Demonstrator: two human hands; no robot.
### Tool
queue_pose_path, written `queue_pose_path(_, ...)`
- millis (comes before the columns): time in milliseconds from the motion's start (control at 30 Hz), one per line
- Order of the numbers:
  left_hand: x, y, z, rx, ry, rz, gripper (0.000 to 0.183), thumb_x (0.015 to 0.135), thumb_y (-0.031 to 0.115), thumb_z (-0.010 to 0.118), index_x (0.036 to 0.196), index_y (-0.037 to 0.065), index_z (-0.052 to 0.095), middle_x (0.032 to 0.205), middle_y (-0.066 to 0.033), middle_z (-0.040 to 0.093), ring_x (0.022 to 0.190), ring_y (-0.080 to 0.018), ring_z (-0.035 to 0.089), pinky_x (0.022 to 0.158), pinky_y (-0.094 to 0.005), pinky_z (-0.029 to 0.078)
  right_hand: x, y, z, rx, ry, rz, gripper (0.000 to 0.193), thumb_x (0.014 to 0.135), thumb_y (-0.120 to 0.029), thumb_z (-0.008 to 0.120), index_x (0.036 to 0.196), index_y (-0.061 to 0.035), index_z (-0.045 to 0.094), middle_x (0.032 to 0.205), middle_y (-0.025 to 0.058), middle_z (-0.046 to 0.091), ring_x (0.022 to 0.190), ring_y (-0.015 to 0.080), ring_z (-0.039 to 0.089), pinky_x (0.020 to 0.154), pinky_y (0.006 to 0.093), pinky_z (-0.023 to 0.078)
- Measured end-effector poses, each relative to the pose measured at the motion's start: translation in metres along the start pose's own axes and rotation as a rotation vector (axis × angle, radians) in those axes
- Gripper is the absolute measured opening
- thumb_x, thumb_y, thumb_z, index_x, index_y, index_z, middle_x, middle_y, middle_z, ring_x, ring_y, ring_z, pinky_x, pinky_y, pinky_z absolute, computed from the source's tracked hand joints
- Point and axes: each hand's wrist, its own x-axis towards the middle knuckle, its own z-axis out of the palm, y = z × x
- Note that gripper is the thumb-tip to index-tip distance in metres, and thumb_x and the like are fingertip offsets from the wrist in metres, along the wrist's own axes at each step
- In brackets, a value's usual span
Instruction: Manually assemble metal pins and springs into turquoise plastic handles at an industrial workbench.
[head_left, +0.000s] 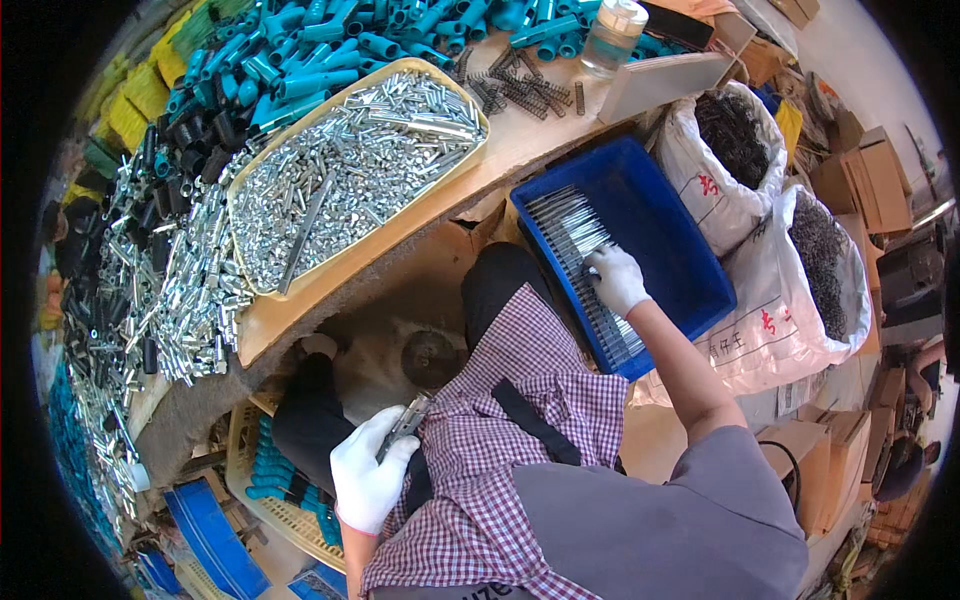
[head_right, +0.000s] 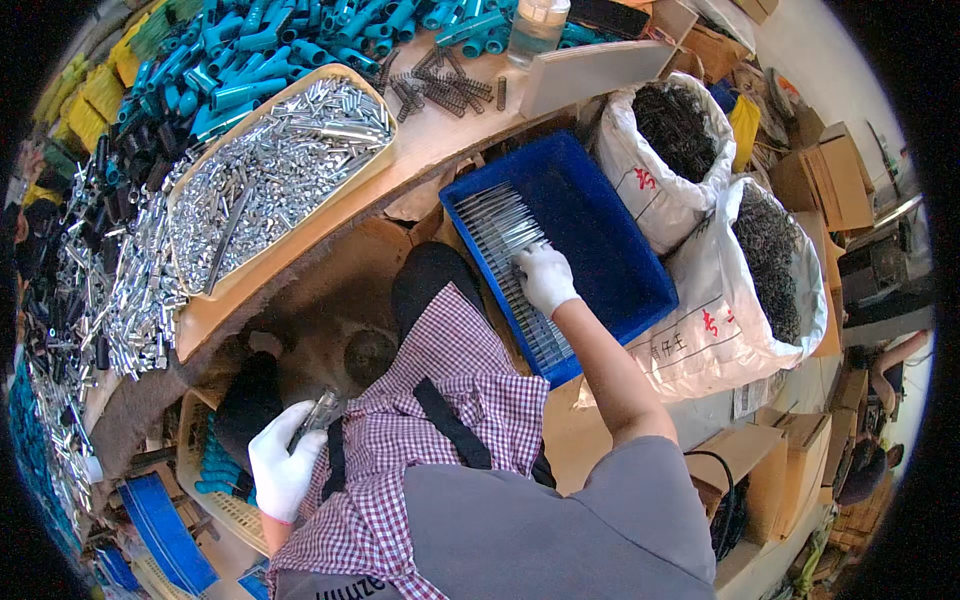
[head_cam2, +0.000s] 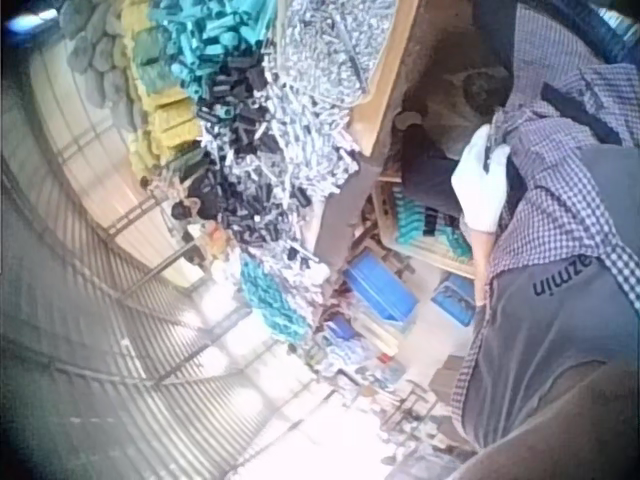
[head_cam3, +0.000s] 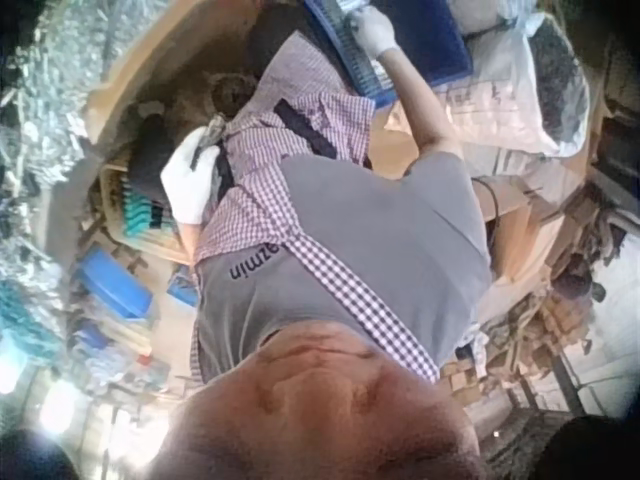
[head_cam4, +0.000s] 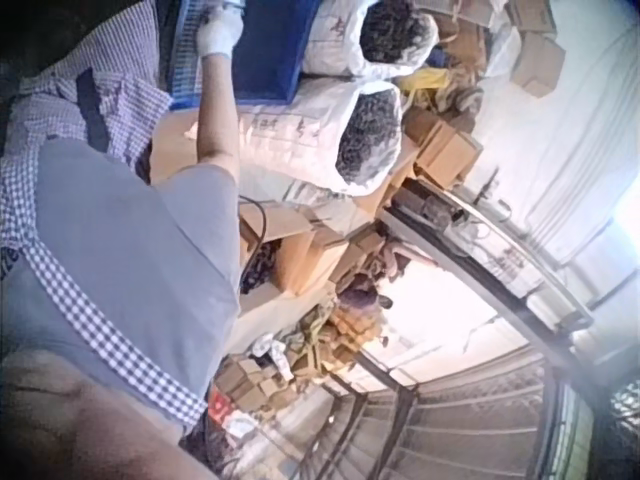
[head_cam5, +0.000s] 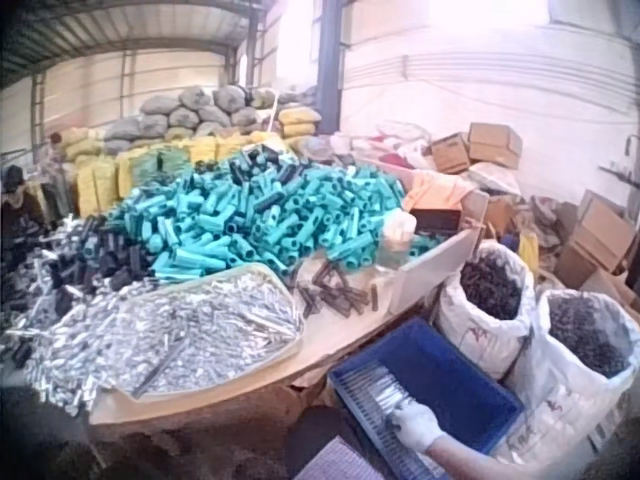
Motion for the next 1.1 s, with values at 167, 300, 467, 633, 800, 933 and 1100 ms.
queue_pose_path(167, -0.001, 0.005, 0.001, -0.039, 0.022, -0.049, 0.04, 0.078, 0.007, 0.072, 0.116, -0.003, 0.068, 0.107, -0.0208, 0.071, 0.096, -0.029, 0.071, 0.086, -0.0335, 0.053, 0.003, -0.006, 0.003, -0.109, -0.106, -0.035, 0.028, 0.076, -0.004, 0.061, 0.102, -0.0091, 0.072, 0.103, 0.0161, 0.066, 0.1, 0.0339, 0.064, 0.085, 0.0442, 0.053)
queue_pose_path(300, 0.001, 0.01, -0.004, -0.069, -0.006, -0.129, 0.043, 0.079, 0.01, 0.07, 0.12, -0.003, 0.067, 0.115, -0.0209, 0.07, 0.105, -0.0279, 0.07, 0.093, -0.0333, 0.051, 0.013, -0.006, 0.001, -0.194, -0.26, 0.003, 0.027, 0.076, -0.004, 0.06, 0.1, -0.0075, 0.071, 0.099, 0.0193, 0.069, 0.094, 0.0369, 0.067, 0.083, 0.0469, 0.054)
queue_pose_path(467, -0.002, -0.001, -0.009, 0.003, 0.097, -0.084, 0.037, 0.083, 0.013, 0.072, 0.118, 0.003, 0.069, 0.105, -0.0188, 0.072, 0.093, -0.0297, 0.071, 0.083, -0.033, 0.054, 0.027, -0.026, -0.036, 0.056, -0.123, 0.085, 0.022, 0.075, -0.01, 0.064, 0.095, 0.0003, 0.066, 0.088, 0.0189, 0.07, 0.083, 0.0317, 0.07, 0.076, 0.0433, 0.056)
queue_pose_path(633, -0.009, -0.017, -0.012, -0.169, 0.067, -0.243, 0.049, 0.083, 0.018, 0.073, 0.127, 0.001, 0.062, 0.118, -0.0203, 0.068, 0.107, -0.0321, 0.068, 0.093, -0.0352, 0.051, 0.021, -0.145, -0.09, 1.523, -0.129, 0.304, 0.031, 0.083, -0.016, 0.07, 0.107, -0.001, 0.058, 0.085, 0.0104, 0.067, 0.071, 0.0171, 0.066, 0.066, 0.0312, 0.056)
queue_pose_path(800, -0.015, -0.01, -0.025, -0.102, 0.22, -0.148, 0.057, 0.081, 0.019, 0.074, 0.133, 0.001, 0.058, 0.126, -0.0208, 0.064, 0.11, -0.0335, 0.066, 0.096, -0.0361, 0.05, -0.006, -0.27, -0.083, 2.02, -0.814, 0.116, 0.033, 0.082, -0.012, 0.074, 0.108, -0.0039, 0.054, 0.106, 0.0179, 0.067, 0.088, 0.0264, 0.069, 0.078, 0.0403, 0.057)
queue_pose_path(933, -0.03, -0.008, -0.038, -0.318, 0.455, -0.212, 0.055, 0.082, 0.013, 0.069, 0.133, -0.005, 0.057, 0.115, -0.0137, 0.068, 0.1, -0.0189, 0.066, 0.09, -0.0305, 0.051, -0.017, -0.307, -0.081, 2.029, -1.08, 0.025, 0.039, 0.089, -0.009, 0.068, 0.122, 0.0041, 0.054, 0.112, 0.0149, 0.065, 0.103, 0.0226, 0.066, 0.09, 0.0353, 0.055)
queue_pose_path(1100, -0.051, -0.025, -0.049, -0.297, 0.472, -0.294, 0.048, 0.085, 0.006, 0.065, 0.131, -0.003, 0.06, 0.092, -0.0033, 0.068, 0.069, -0.0066, 0.057, 0.063, -0.0218, 0.048, -0.011, -0.319, -0.101, 1.558, -1.092, -0.156, 0.039, 0.093, -0.009, 0.063, 0.127, 0.0089, 0.055, 0.105, 0.0159, 0.07, 0.091, 0.0209, 0.071, 0.077, 0.0302, 0.058)
